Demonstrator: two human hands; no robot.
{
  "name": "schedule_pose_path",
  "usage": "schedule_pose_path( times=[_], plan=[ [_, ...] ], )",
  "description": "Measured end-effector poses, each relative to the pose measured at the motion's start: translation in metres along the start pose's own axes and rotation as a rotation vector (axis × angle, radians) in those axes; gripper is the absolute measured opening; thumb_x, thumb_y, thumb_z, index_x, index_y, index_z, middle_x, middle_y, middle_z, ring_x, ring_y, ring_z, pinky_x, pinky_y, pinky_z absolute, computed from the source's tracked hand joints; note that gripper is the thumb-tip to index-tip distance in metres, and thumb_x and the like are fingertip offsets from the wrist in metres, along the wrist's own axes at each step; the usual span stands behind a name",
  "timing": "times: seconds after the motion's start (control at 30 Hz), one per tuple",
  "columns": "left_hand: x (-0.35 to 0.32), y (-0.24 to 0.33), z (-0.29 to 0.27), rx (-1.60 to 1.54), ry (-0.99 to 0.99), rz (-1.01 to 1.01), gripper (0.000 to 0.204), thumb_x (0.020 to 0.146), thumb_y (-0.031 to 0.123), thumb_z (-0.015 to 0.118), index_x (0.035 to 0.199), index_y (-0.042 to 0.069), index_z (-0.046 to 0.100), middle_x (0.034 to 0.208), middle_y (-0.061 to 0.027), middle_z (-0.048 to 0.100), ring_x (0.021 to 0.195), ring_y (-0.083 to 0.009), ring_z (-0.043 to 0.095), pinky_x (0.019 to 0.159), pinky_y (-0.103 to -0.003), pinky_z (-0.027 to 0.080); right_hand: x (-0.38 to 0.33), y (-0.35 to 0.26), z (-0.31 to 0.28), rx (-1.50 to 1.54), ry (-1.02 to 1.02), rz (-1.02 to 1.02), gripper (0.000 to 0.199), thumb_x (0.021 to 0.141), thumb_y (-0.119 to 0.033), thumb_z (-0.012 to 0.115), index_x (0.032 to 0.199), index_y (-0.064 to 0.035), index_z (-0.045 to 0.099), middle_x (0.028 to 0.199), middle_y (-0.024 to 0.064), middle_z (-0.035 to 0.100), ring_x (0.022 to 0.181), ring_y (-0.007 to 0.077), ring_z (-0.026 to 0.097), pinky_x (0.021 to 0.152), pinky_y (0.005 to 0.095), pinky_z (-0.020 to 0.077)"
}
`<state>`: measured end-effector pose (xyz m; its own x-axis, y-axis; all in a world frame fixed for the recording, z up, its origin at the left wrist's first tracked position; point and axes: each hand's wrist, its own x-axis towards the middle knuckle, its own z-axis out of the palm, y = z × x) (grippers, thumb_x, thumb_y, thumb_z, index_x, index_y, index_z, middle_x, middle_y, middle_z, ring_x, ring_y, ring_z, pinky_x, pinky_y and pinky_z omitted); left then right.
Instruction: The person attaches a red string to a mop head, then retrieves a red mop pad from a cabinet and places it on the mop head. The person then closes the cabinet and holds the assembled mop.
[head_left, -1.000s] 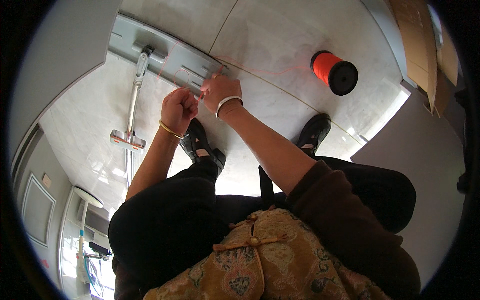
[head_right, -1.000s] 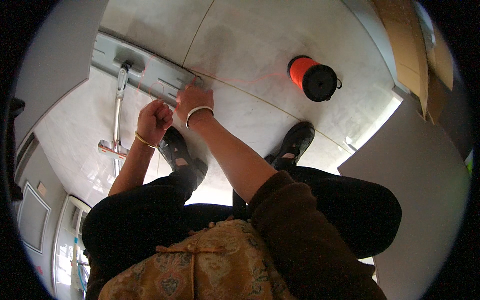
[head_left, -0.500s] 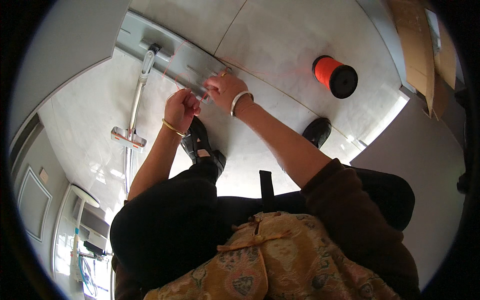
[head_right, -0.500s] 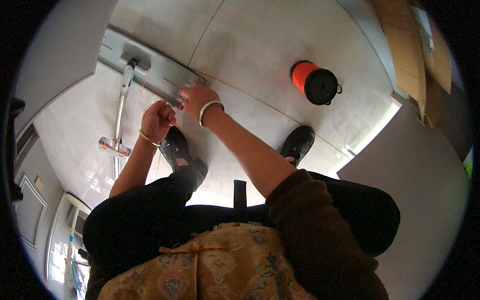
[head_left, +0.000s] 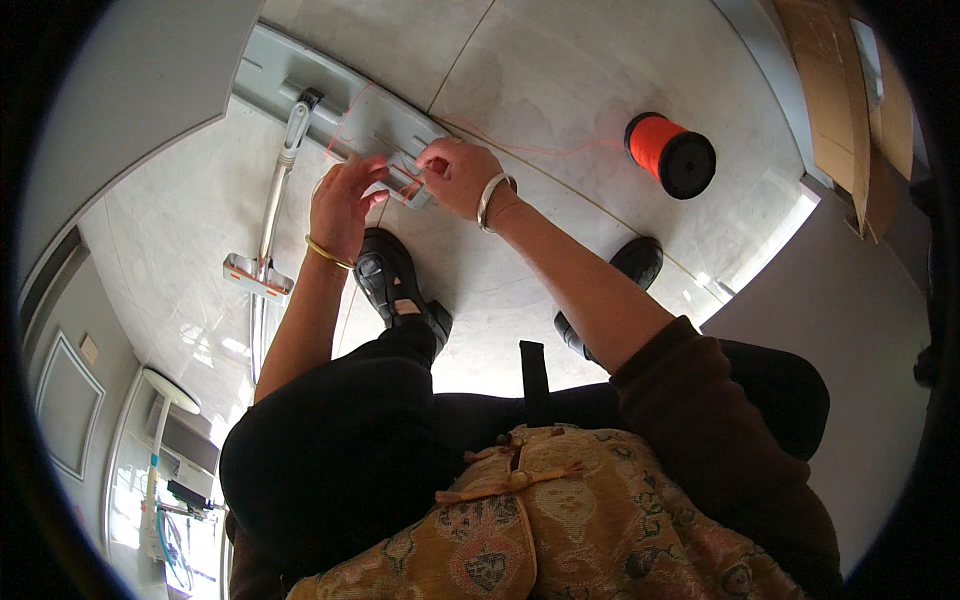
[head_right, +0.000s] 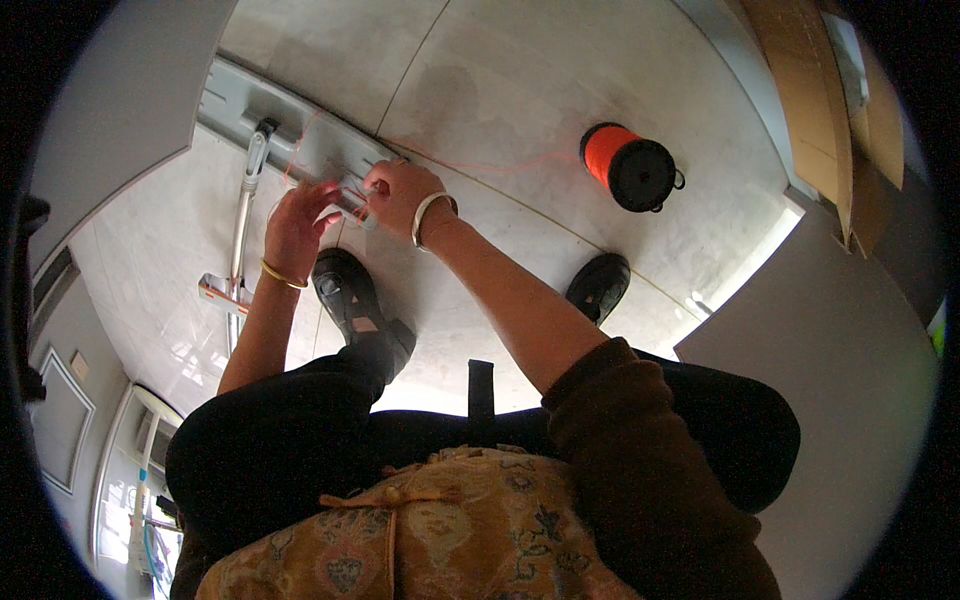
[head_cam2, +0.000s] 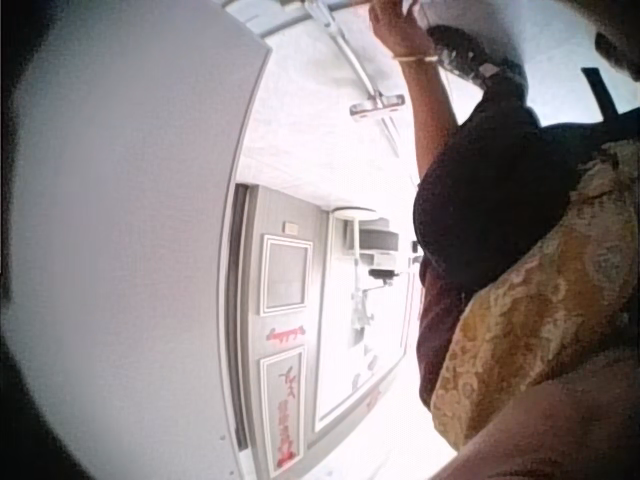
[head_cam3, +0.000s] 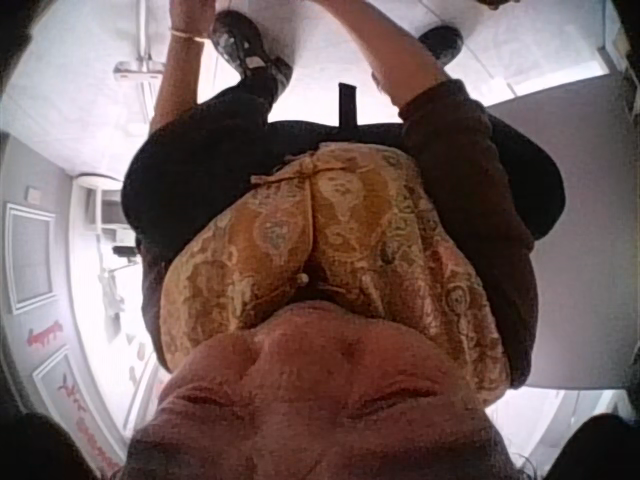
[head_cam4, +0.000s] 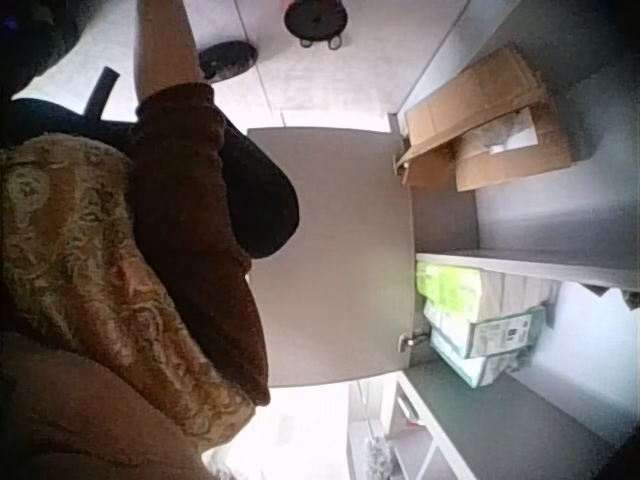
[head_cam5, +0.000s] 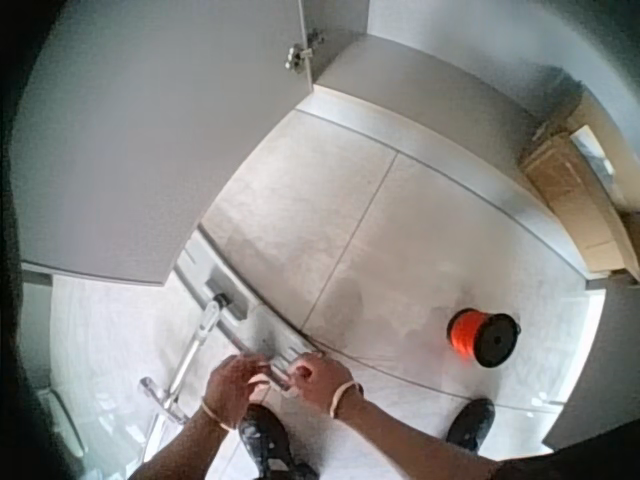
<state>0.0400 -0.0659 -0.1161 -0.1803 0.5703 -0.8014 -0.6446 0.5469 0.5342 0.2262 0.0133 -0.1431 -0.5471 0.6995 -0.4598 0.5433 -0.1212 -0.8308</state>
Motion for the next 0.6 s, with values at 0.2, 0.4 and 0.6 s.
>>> schedule_pose_path(
  times=[0.2, 0.4, 0.6],
  plan=[
    [-0.005, -0.004, 0.003, -0.028, 0.017, -0.043, 0.016, 0.093, 0.019, 0.055, 0.096, 0.004, 0.053, 0.096, -0.0137, 0.066, 0.083, -0.0214, 0.065, 0.066, -0.032, 0.052, 0.003, -0.003, -0.017, 0.042, 0.017, 0.051, 0.014, 0.078, -0.019, 0.064, 0.089, -0.0093, 0.066, 0.076, 0.0069, 0.067, 0.068, 0.0168, 0.064, 0.066, 0.0311, 0.0516],
    [-0.009, 0.001, -0.003, 0.460, 0.212, -0.218, 0.030, 0.090, 0.031, 0.060, 0.090, 0.002, 0.054, 0.083, -0.0125, 0.067, 0.064, -0.0186, 0.064, 0.045, -0.028, 0.050, 0.028, -0.042, -0.057, -0.223, -0.143, -0.031, 0.018, 0.079, -0.023, 0.060, 0.088, -0.0084, 0.066, 0.076, 0.0091, 0.066, 0.073, 0.0253, 0.063, 0.069, 0.0354, 0.0508],
    [-0.032, 0.013, 0.015, 0.736, -0.240, -0.332, 0.034, 0.092, 0.034, 0.057, 0.080, 0.002, 0.059, 0.072, -0.0119, 0.067, 0.055, -0.0152, 0.063, 0.040, -0.023, 0.045, 0.055, -0.070, -0.217, -0.461, -0.134, -0.557, 0.019, 0.079, -0.022, 0.058, 0.088, -0.0064, 0.065, 0.078, 0.0117, 0.065, 0.070, 0.0270, 0.062, 0.066, 0.0362, 0.0497]
  ],
)
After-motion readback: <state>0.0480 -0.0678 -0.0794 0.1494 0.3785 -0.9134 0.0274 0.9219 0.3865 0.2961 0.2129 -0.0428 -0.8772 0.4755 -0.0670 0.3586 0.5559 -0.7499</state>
